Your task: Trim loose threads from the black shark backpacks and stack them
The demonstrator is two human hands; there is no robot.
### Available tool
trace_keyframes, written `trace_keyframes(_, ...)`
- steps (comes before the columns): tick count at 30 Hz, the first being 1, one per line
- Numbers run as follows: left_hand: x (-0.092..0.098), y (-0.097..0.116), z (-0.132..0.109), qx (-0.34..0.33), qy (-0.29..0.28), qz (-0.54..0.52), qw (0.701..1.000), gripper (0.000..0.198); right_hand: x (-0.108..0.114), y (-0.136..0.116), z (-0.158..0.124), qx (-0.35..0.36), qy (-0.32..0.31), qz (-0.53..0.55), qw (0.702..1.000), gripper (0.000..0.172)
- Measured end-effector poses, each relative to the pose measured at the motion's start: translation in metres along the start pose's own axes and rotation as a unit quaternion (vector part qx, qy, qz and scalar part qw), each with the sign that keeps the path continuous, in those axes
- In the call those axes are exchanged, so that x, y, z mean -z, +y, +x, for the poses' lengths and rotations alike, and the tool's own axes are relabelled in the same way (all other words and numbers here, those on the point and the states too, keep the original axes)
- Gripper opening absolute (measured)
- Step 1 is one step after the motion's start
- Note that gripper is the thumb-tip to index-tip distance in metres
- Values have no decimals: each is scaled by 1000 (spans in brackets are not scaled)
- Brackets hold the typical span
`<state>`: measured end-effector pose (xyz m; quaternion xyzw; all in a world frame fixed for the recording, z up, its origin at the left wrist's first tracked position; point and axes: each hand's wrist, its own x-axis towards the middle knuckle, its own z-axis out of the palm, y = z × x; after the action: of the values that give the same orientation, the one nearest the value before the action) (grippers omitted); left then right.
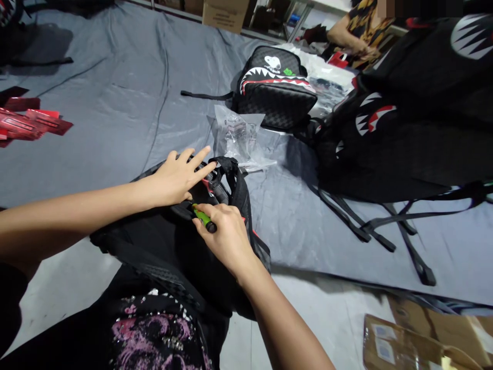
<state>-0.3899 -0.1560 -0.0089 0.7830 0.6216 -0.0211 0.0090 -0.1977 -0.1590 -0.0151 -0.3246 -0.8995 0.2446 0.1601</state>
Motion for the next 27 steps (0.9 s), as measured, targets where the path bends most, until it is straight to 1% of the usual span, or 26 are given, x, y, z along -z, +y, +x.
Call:
trace_keyframes(2,2,0,2,-3,-10,3,1000,100,-1,-1,2,1,5,6,1000,22)
trace_keyframes(4,2,0,3,-4,-10,3,1000,99,-1,-3,4,1,-1,-13,1000,23)
trace_keyframes(6,1,-1,3,-6,0,3,1000,98,-1,-5,5,0,-9,-33,999,24)
trace_keyframes(11,-6,-2,3,-5,20,-3,1000,99,2,-6,7,-4,-27,-40,999,25)
trace_keyframes(15,-8,-3,2,-5,29,-8,1000,98,4,-7,5,-9,-27,-41,999,26)
trace_keyframes(19,-7,-2,1,-4,38,-6,999,94,1,-9,-1,-32,-7,-61,998,23)
trace_keyframes(21,-6,-2,0,-5,38,-4,999,92,-2,-9,-3,-37,13,-40,998,23)
trace_keyframes(23,-5,-1,0,-4,33,3,999,90,-6,-8,-5,-40,29,-16,999,23)
trace_keyframes(27,-2,-1,-1,-1,18,16,1000,88,-10,-10,-7,-70,33,-34,996,21)
